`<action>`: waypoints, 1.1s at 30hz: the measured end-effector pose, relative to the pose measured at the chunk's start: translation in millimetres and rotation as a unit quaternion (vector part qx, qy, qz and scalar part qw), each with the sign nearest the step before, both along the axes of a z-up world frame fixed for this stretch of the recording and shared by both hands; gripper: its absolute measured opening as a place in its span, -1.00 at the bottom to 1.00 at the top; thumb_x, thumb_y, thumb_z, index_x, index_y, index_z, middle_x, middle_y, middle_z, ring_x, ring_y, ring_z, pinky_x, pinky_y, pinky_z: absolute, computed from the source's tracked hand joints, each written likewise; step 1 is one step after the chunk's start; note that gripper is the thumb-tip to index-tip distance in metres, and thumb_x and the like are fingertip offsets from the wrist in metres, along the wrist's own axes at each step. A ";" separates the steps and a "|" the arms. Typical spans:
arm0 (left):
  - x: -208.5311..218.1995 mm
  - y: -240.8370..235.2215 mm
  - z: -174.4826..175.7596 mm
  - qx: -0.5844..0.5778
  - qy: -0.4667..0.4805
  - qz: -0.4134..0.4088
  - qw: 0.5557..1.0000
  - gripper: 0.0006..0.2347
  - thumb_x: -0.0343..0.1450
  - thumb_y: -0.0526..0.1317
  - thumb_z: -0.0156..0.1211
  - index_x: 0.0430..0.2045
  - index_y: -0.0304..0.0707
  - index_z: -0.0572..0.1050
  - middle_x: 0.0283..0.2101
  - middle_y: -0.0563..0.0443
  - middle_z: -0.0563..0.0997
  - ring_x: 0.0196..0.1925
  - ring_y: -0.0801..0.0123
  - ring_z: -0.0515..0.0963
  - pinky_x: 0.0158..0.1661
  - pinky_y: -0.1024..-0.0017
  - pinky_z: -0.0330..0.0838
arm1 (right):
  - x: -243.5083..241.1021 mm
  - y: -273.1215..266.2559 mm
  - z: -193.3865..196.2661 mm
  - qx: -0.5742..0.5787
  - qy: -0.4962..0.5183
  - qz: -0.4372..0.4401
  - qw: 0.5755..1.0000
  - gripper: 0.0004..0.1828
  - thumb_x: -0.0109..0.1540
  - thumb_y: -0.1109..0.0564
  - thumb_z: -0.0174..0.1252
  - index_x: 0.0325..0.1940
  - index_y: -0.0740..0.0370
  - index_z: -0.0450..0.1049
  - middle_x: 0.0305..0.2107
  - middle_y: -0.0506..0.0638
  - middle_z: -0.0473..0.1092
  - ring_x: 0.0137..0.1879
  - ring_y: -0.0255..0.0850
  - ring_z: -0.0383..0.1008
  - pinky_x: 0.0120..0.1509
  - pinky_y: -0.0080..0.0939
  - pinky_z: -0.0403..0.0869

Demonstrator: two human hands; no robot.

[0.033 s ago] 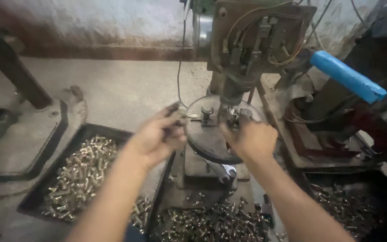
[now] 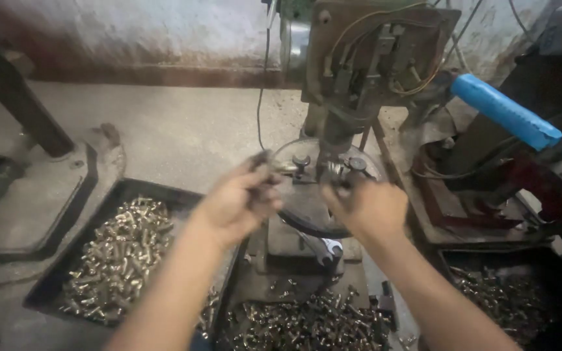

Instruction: The person places small metal hook-shaped parts one at a time into a jig on a bench press, pulls a blue-handled lever to press each part, and moves finished parts into a tray, repeating the cycle continuously.

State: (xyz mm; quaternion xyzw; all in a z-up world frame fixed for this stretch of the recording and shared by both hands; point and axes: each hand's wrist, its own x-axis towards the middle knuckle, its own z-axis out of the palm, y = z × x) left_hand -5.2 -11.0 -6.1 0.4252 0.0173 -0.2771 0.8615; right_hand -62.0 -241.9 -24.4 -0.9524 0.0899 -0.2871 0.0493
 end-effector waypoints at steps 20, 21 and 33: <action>4.8 -83.6 -42.1 0.299 -0.343 0.009 0.890 -0.85 0.35 -0.31 0.37 -0.26 -0.31 0.59 -0.28 0.03 0.73 -0.31 0.49 0.64 -0.28 0.53 0.53 | -49.9 -35.8 28.6 0.465 0.090 0.082 0.877 -0.56 0.25 -0.01 0.21 0.15 0.24 0.51 -0.39 -0.02 0.55 -0.38 -0.31 0.51 -0.35 -0.28 0.49; 7.0 -88.3 -47.3 0.299 -0.343 0.010 0.890 -0.85 0.35 -0.31 0.37 -0.26 -0.31 0.59 -0.28 0.03 0.73 -0.31 0.49 0.64 -0.28 0.53 0.53 | -50.4 -37.9 27.5 0.464 0.090 0.083 0.877 -0.56 0.25 -0.01 0.21 0.15 0.24 0.51 -0.39 -0.02 0.55 -0.38 -0.31 0.51 -0.35 -0.28 0.49; 15.5 -109.1 -39.5 0.429 -0.384 0.236 0.783 -0.71 0.27 -0.05 0.46 -0.45 -0.33 0.60 -0.46 -0.18 0.69 -0.43 0.13 0.72 -0.37 0.27 0.54 | -103.8 -57.6 92.2 -0.059 -0.172 0.114 0.977 -0.84 0.49 0.13 0.21 0.11 0.24 0.53 -0.13 0.04 0.55 -0.11 -0.24 0.53 -0.04 -0.20 0.53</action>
